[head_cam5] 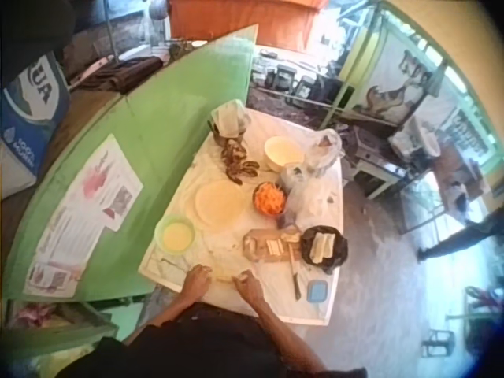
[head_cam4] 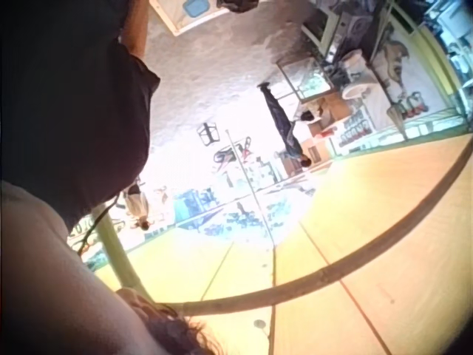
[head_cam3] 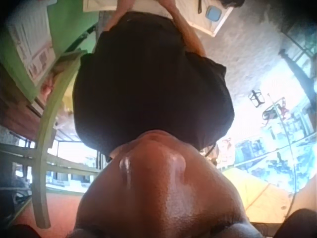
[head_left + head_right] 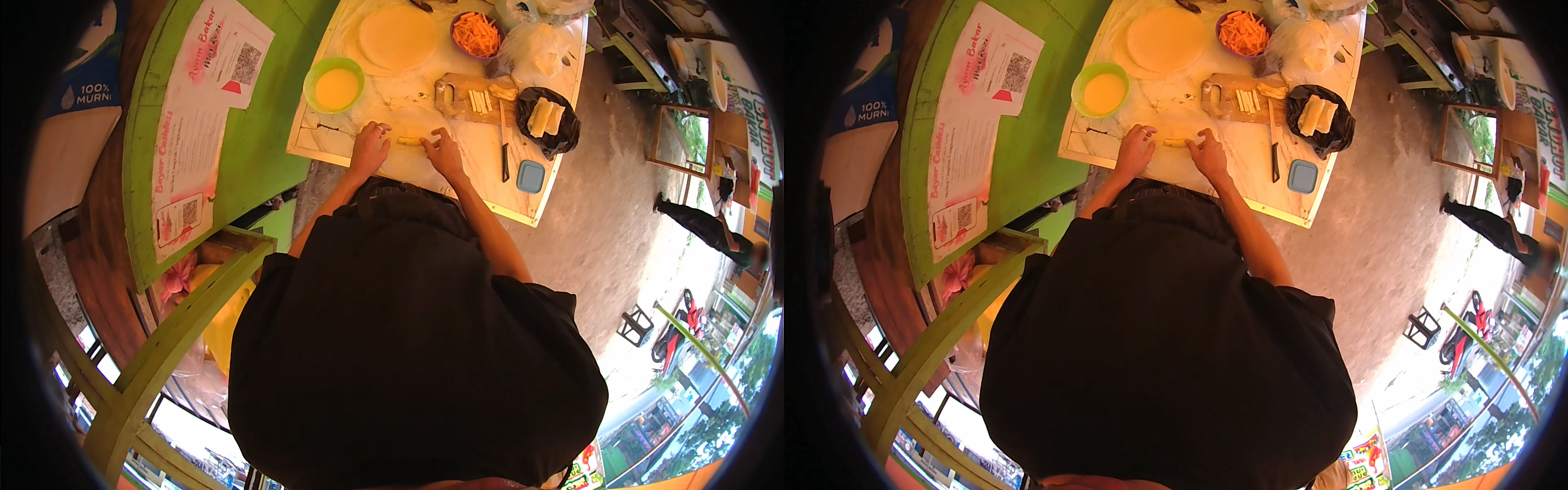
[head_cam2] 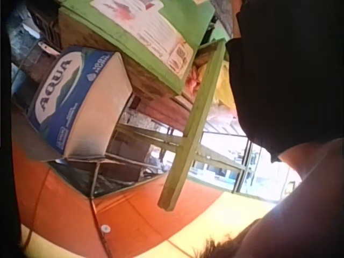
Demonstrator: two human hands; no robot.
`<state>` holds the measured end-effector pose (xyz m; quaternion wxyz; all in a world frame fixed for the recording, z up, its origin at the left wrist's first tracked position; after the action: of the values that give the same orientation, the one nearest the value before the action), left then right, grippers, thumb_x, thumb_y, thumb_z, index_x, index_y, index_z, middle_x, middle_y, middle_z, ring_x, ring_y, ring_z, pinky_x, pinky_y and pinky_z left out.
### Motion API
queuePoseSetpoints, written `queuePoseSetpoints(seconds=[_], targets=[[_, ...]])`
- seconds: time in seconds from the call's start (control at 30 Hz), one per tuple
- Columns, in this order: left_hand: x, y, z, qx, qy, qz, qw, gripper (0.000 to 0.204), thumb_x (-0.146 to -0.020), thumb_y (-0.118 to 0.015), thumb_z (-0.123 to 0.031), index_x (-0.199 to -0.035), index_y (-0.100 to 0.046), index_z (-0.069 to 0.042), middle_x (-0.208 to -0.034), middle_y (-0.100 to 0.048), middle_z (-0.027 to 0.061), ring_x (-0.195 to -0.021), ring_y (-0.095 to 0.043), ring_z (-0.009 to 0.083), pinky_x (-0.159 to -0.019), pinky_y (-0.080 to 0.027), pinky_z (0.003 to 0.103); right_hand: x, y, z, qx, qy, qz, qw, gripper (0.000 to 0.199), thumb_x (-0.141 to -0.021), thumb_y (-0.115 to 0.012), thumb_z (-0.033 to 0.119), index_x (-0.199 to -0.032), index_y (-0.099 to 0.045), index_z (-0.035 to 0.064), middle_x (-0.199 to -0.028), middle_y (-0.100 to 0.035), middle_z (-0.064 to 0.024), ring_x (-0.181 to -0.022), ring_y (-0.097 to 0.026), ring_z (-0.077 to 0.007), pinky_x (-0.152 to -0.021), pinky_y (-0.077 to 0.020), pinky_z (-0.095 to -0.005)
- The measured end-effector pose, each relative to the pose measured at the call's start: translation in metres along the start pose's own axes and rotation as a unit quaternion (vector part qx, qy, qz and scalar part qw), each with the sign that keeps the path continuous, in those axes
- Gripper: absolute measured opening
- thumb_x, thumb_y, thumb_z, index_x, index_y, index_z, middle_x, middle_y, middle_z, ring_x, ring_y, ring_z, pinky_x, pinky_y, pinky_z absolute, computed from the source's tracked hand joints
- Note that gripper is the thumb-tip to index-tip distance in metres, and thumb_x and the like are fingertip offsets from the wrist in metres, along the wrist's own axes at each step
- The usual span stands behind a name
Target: The person assembles a food item by placing a filling onto a flat sheet, rolling it into a cylinder, and sealing the edges. The person repeats this process with multiple sheets and fillings, placing the finished rolls on the table.
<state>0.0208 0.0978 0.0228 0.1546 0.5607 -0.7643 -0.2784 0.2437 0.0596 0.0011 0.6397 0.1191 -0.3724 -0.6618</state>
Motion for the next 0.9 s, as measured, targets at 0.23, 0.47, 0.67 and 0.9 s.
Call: queuePoseSetpoints(seconds=[0.23, 0.47, 0.67, 0.9], targets=[[0.025, -0.022, -0.019, -0.083, -0.048, 0.13, 0.987, 0.068, -0.084, -0.075, -0.011, -0.149, -0.055, -0.006, -0.15, -0.046, 0.0221, -0.143, -0.042, 0.0415, -0.117, -0.038, 0.05, 0.033, 0.003, 0.037, 0.138, 0.236, -0.012, 0.962, 0.056, -0.088, -0.081, 0.017, -0.138, -0.059, 0.0052, -0.128, -0.056, -0.0226, -0.113, -0.06, -0.0416, -0.094, -0.0537, -0.0491], [0.032, -0.029, -0.023, -0.125, -0.047, 0.119, 0.984, 0.076, -0.082, -0.076, -0.009, -0.153, -0.052, -0.009, -0.154, -0.041, 0.0233, -0.147, -0.038, 0.0425, -0.121, -0.034, 0.052, 0.032, -0.001, 0.036, 0.139, 0.214, -0.006, 0.967, 0.056, -0.087, -0.081, 0.013, -0.139, -0.06, 0.0059, -0.13, -0.052, -0.0212, -0.117, -0.055, -0.043, -0.099, -0.0503, -0.0498], [0.03, -0.03, -0.022, -0.126, -0.04, 0.112, 0.985, 0.075, -0.08, -0.076, -0.006, -0.152, -0.053, -0.009, -0.155, -0.042, 0.0222, -0.147, -0.039, 0.0422, -0.121, -0.034, 0.051, 0.027, -0.002, 0.034, 0.143, 0.213, -0.003, 0.967, 0.053, -0.084, -0.082, 0.009, -0.133, -0.061, 0.0074, -0.126, -0.052, -0.0209, -0.115, -0.055, -0.0434, -0.098, -0.0494, -0.0507], [0.03, -0.036, -0.018, -0.144, 0.003, 0.129, 0.981, 0.074, -0.083, -0.077, -0.006, -0.152, -0.053, -0.01, -0.158, -0.041, 0.021, -0.149, -0.037, 0.0414, -0.122, -0.035, 0.05, 0.024, -0.001, 0.033, 0.122, 0.223, 0.007, 0.967, 0.056, -0.081, -0.084, 0.007, -0.133, -0.061, 0.0085, -0.124, -0.052, -0.0211, -0.113, -0.055, -0.0439, -0.097, -0.0495, -0.0515]])
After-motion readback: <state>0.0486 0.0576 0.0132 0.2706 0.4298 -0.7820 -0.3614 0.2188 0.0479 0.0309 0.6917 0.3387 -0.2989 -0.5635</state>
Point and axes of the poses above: each hand's wrist, its own x-axis away from the middle knuckle, its own y-axis out of the back of the hand, z = x × y, the point moved 8 cm from there along -x, towards the middle knuckle
